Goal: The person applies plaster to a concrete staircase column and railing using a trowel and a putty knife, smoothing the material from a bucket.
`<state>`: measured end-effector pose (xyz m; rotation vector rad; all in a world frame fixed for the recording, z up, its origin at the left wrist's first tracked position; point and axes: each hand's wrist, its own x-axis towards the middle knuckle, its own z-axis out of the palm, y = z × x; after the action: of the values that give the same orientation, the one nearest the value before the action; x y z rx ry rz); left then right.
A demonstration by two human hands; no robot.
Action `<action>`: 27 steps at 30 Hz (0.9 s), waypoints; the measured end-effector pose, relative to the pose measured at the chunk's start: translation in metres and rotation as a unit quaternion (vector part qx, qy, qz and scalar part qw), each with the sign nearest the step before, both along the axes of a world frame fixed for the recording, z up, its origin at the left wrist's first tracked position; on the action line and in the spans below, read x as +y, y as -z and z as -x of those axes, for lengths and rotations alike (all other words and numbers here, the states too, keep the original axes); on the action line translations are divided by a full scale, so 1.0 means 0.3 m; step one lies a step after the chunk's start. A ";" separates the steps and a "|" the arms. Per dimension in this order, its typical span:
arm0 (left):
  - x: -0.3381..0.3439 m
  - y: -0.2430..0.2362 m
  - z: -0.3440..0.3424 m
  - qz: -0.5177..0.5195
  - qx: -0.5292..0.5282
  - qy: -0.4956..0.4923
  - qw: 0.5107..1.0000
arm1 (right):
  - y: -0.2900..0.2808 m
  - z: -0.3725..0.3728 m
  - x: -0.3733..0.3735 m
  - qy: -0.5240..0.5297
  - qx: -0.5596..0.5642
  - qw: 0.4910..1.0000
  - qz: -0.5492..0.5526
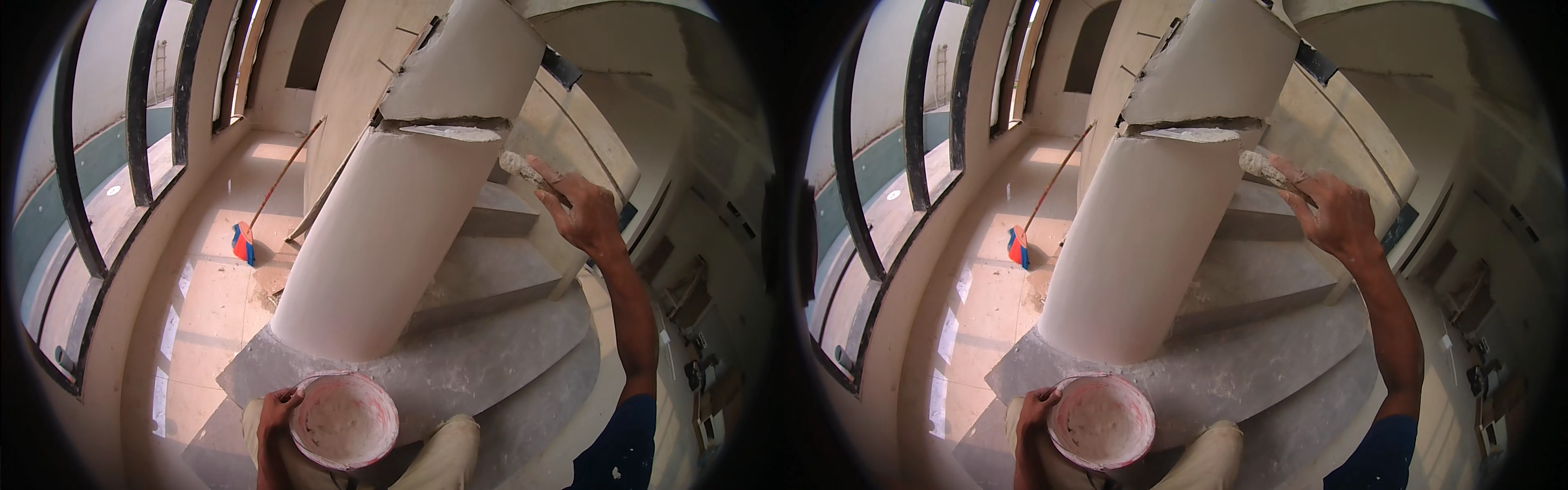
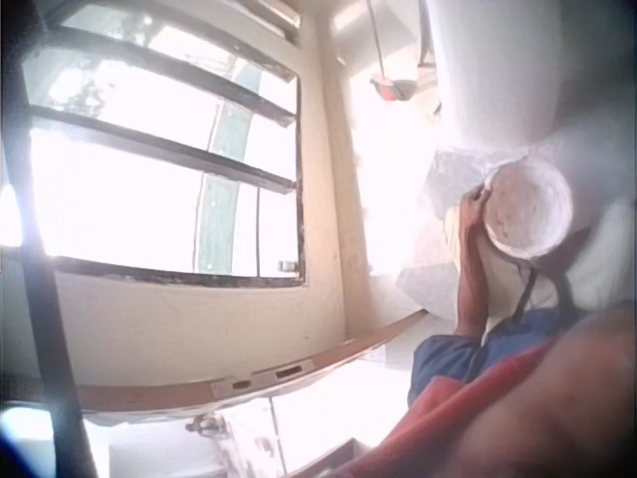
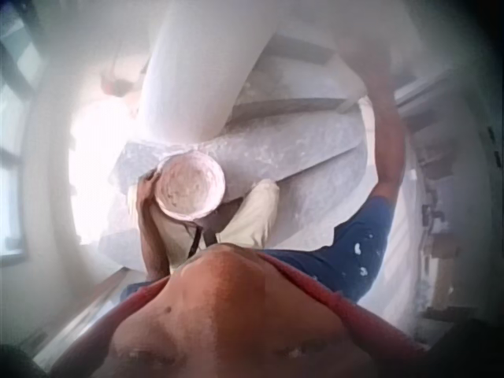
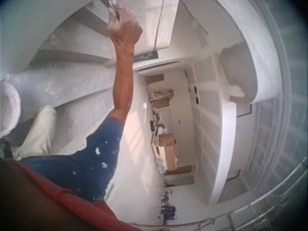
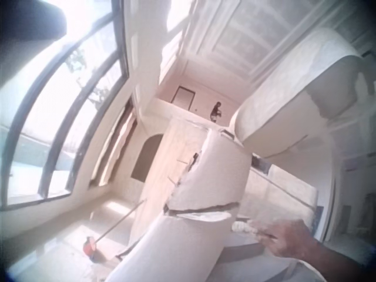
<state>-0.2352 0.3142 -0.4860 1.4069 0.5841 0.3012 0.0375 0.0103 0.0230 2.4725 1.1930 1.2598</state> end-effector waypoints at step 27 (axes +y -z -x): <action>-0.003 0.023 -0.012 -0.025 0.005 -0.031 0.999 | 0.595 -0.014 -0.218 -0.160 0.440 0.684 -0.559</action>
<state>-0.2316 0.3134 -0.4929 1.4408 0.6335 0.3609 0.0418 -0.0551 -0.1554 4.3163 1.1779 0.9405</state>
